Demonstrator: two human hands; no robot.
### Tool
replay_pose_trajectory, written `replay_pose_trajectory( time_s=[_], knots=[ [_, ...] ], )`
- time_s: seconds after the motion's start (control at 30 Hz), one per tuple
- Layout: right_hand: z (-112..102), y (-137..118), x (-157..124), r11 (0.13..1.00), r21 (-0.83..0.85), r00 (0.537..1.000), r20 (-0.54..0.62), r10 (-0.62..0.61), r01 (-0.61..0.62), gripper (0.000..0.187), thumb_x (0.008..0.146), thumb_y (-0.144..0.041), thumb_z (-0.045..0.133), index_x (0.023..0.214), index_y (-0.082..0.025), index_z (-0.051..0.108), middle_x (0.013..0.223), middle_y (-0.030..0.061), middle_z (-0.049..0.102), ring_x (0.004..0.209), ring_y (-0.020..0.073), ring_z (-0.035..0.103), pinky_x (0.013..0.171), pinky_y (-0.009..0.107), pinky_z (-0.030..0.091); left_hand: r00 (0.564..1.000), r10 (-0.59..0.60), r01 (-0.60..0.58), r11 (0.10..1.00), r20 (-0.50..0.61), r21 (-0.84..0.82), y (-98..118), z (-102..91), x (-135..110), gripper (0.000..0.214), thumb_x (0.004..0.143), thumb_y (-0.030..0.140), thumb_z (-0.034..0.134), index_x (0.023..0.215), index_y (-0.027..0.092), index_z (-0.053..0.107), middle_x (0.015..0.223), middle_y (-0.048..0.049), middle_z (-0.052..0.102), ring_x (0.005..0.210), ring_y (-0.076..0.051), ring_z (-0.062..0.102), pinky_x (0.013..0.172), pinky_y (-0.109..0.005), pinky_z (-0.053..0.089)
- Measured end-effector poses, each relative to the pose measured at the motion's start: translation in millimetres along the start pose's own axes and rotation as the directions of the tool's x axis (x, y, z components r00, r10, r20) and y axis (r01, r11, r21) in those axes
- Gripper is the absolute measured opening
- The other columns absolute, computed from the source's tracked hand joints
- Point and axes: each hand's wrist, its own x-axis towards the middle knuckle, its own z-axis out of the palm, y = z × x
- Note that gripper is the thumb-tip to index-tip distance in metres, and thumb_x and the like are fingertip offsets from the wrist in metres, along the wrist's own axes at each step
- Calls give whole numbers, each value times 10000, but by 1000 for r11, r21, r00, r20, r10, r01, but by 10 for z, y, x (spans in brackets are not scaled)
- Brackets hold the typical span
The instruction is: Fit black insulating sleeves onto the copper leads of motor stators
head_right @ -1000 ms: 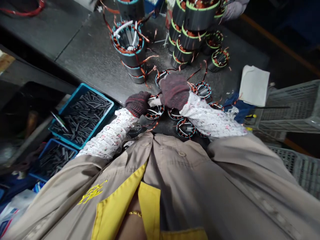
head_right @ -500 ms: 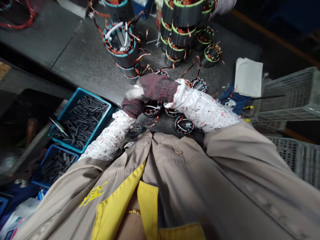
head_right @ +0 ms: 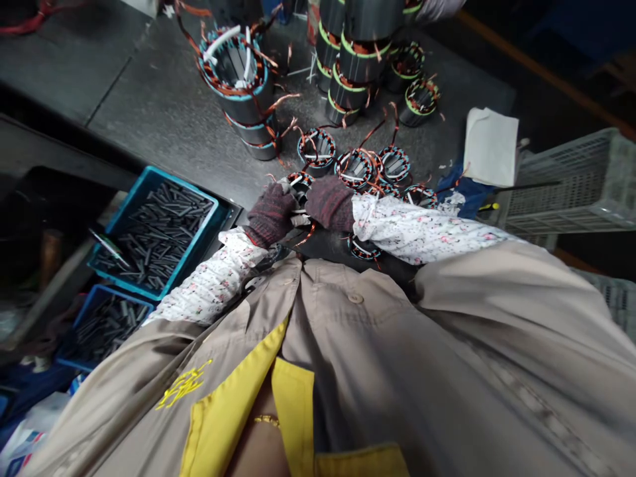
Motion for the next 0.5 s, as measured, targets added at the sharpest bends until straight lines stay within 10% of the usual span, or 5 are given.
replay_pose_trajectory(
  time_s=[0.2, 0.37, 0.5],
  knots=[
    [-405, 232, -26, 965, 209, 982, -66, 174, -157, 483, 1288, -346, 645, 1688, -135, 816, 1665, 220, 845, 1536, 386, 795, 1322, 462, 630, 999, 40, -40, 999, -26, -13, -63, -19, 8, 526, 1106, 599, 953, 1491, 255, 854, 1700, -191, 786, 1591, -461, 731, 1326, -553, 641],
    [-369, 39, -6, 982, -189, 994, 111, 6, 16, 350, 1167, -156, 737, 1440, -44, 927, 1506, 315, 878, 1425, 488, 829, 1180, 540, 660, 999, -22, 23, 999, 34, -31, -24, -98, 6, 543, 1170, 642, 896, 1507, 218, 860, 1717, -216, 773, 1629, -466, 729, 1359, -541, 629],
    [-93, -48, 59, 997, -56, 997, 63, -47, 51, 257, 1155, -112, 691, 1210, -65, 937, 1289, 260, 928, 1267, 384, 853, 1134, 495, 638, 997, -42, 48, 995, 68, -82, 20, -142, 6, 568, 1176, 605, 891, 1595, 226, 837, 1842, -211, 709, 1738, -482, 650, 1466, -570, 550]
  ],
)
